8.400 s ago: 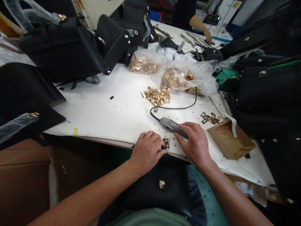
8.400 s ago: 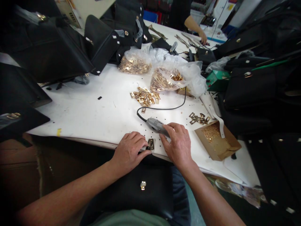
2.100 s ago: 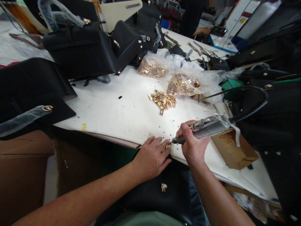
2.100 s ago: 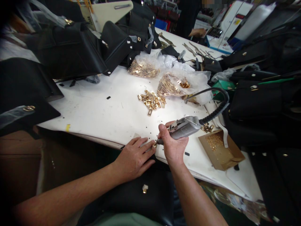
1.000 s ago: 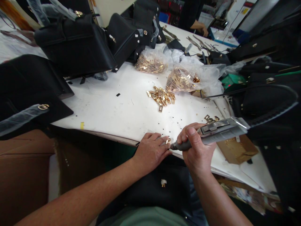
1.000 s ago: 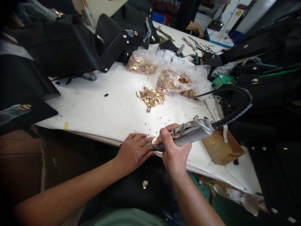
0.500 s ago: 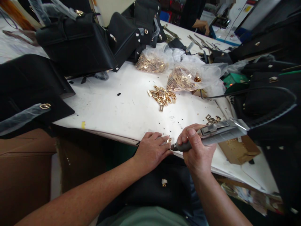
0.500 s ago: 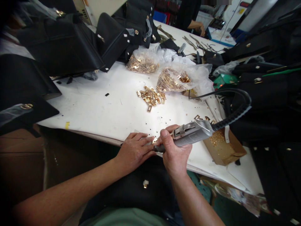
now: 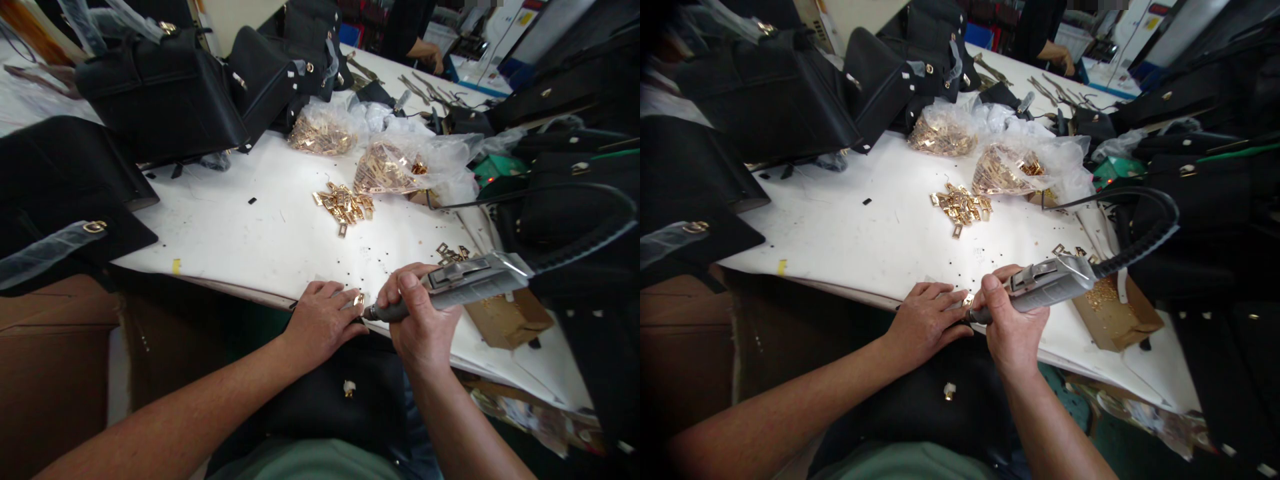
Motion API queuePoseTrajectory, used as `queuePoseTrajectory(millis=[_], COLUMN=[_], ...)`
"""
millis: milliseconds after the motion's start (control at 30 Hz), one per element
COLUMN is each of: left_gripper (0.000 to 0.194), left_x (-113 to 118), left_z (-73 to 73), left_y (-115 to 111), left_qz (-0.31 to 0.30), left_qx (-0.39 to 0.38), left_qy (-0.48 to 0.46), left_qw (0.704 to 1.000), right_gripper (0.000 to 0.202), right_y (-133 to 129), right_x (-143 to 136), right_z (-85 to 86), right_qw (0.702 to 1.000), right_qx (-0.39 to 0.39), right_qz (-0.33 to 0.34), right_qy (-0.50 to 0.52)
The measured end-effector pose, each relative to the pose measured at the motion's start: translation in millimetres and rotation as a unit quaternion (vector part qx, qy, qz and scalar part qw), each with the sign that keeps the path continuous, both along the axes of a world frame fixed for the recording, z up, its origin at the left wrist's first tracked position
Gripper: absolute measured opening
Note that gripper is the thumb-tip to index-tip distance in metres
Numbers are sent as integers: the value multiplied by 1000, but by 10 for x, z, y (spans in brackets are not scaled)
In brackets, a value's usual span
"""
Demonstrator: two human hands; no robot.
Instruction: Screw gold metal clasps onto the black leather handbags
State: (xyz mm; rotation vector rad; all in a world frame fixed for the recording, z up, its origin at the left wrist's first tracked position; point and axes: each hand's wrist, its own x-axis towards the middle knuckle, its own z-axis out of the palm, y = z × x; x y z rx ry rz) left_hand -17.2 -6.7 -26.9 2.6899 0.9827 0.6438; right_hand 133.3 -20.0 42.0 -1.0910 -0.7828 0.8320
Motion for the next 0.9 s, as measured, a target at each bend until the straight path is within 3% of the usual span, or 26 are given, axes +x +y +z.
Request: queuePoseTrajectory(millis=[300,633,900], left_gripper=[34,26,25], left_x=[-17,19,13], left_z=[-21,31,16], left_y=[-11,-12,-15], left_qz=[2,11,8], left_qx=[-10,-7,-8], left_qy=[-18,-1,-6], left_qw=[1000,1000,1000], right_gripper=[25,20,24], right_y=[49,9,16], right_x=[62,1,10], right_z=[45,32,-1], right_qw=[1000,999,1000], right_qx=[17,24,-5], right_qz=[-20,9,-2], right_qy=[-14,27,2])
